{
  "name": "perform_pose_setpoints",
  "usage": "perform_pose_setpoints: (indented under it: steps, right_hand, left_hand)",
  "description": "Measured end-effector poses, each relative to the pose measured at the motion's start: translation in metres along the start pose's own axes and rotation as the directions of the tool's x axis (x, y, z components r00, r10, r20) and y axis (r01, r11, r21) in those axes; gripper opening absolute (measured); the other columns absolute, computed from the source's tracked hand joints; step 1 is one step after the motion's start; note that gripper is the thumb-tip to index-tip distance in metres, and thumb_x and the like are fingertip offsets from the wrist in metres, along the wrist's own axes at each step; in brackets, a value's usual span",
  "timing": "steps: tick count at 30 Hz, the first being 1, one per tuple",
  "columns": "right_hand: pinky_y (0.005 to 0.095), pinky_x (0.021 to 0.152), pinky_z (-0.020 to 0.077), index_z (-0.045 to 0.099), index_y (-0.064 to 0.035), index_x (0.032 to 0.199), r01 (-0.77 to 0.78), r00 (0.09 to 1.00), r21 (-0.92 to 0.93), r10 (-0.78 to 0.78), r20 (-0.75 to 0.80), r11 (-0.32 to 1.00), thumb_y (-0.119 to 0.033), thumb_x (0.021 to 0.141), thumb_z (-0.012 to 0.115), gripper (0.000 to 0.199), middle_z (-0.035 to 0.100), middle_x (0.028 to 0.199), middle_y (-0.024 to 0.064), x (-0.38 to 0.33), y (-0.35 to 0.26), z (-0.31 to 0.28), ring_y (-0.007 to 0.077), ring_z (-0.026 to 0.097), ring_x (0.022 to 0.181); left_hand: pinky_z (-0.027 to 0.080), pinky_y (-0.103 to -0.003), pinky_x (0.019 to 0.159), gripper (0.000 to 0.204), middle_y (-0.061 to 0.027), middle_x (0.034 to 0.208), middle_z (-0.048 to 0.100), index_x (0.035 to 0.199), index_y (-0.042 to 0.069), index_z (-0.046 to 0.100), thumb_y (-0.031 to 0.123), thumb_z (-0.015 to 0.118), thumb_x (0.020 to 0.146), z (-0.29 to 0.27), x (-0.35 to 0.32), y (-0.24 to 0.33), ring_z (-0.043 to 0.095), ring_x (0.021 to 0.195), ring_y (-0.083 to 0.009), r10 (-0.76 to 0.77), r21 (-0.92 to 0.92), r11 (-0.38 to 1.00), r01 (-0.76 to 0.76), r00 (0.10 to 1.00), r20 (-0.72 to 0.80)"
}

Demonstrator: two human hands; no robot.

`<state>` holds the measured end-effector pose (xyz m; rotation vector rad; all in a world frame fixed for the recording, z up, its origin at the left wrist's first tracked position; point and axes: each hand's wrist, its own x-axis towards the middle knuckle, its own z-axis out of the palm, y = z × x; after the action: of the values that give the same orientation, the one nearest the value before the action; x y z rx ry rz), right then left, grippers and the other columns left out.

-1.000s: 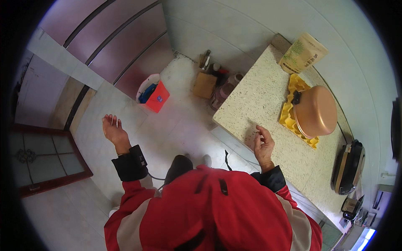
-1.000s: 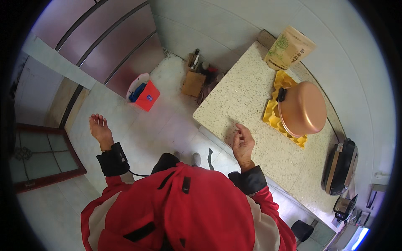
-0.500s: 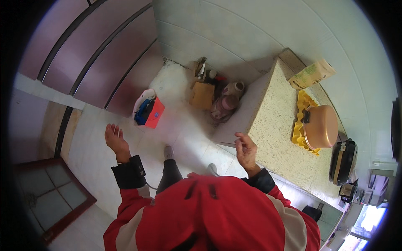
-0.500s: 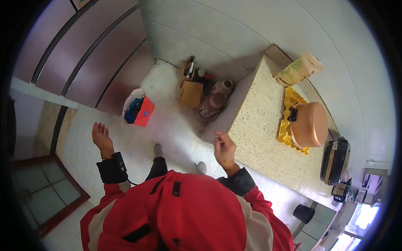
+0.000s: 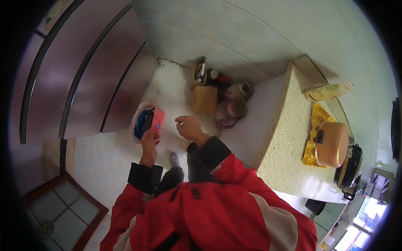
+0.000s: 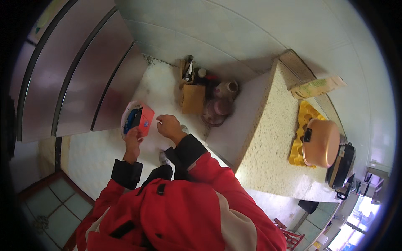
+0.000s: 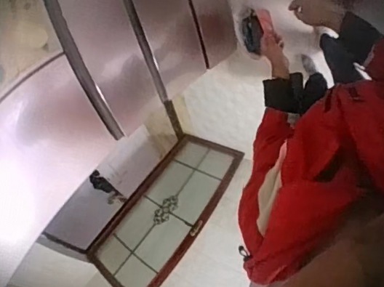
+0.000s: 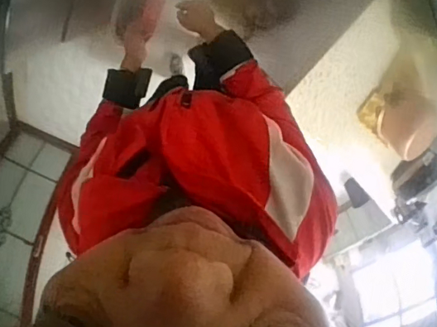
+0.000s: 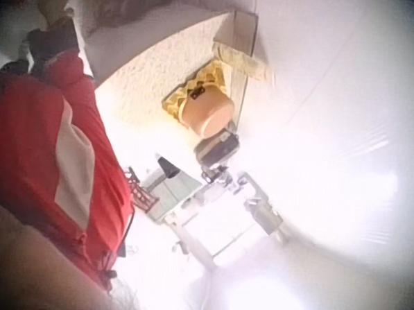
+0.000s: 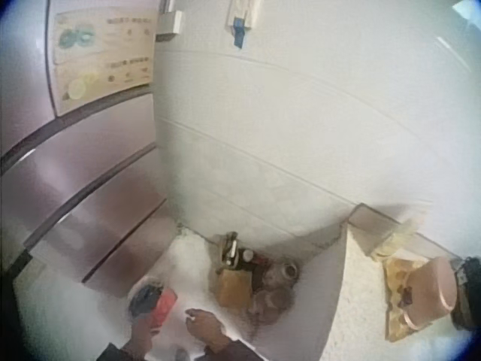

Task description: The person assembles a spray bottle by attaching the nozzle and tube, then fills it with liquid from a larger container. They test the spray on a window and later place the bottle on the floor among other items.

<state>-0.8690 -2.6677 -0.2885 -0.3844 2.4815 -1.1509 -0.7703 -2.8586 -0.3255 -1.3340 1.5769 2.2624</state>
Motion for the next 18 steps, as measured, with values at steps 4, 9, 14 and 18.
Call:
perform_pose_setpoints:
  steps: [4, 9, 14, 18]
  right_hand:
    - [0.0420, 0.081, 0.0527, 0.070, -0.0061, 0.099, -0.018, 0.999, 0.062, 0.021, -0.042, 0.998, -0.018, 0.079, 0.062, 0.025, 0.069, 0.095, 0.0158, 0.071, 0.034, 0.006, 0.0347, 0.065, 0.090]
    - [0.0422, 0.077, 0.0530, 0.070, -0.0057, 0.097, -0.138, 0.982, 0.071, 0.146, -0.121, 0.988, -0.016, 0.078, 0.062, 0.023, 0.069, 0.092, 0.0161, 0.112, 0.106, 0.007, 0.0352, 0.066, 0.086]
    - [0.0452, 0.071, 0.0520, 0.070, -0.0071, 0.091, -0.084, 0.987, -0.141, 0.063, -0.148, 0.986, -0.015, 0.076, 0.062, 0.018, 0.068, 0.083, 0.0178, 0.148, 0.172, -0.012, 0.0370, 0.065, 0.079]
    - [0.0435, 0.070, 0.0517, 0.070, -0.0037, 0.097, -0.129, 0.983, -0.376, 0.169, 0.076, 0.918, -0.021, 0.078, 0.064, 0.027, 0.066, 0.083, 0.0213, 0.193, 0.221, -0.018, 0.0345, 0.067, 0.083]
  left_hand:
    - [0.048, -0.029, 0.069, 0.021, -0.0010, 0.091, 0.065, 0.109, 0.011, 0.062, 0.026, 0.053, 0.097, 0.033, 0.033, -0.016, 0.060, 0.078, -0.0129, -0.140, 0.077, 0.988, 0.132, 0.983, 0.116]
    - [0.049, -0.030, 0.068, 0.023, -0.0031, 0.092, 0.065, 0.111, 0.010, 0.061, 0.026, 0.053, 0.097, 0.052, 0.069, -0.041, 0.061, 0.077, -0.0147, -0.298, 0.066, 0.955, 0.290, 0.937, 0.184]
    - [0.049, -0.029, 0.067, 0.023, -0.0041, 0.091, 0.065, 0.110, 0.010, 0.061, 0.026, 0.055, 0.095, 0.067, 0.104, -0.065, 0.061, 0.077, -0.0155, -0.412, 0.052, 0.910, 0.410, 0.889, 0.200]
    - [0.049, -0.032, 0.074, 0.023, -0.0054, 0.093, 0.065, 0.110, 0.009, 0.060, 0.026, 0.057, 0.094, 0.069, 0.134, -0.091, 0.061, 0.083, -0.0172, -0.533, 0.013, 0.838, 0.546, 0.811, 0.240]
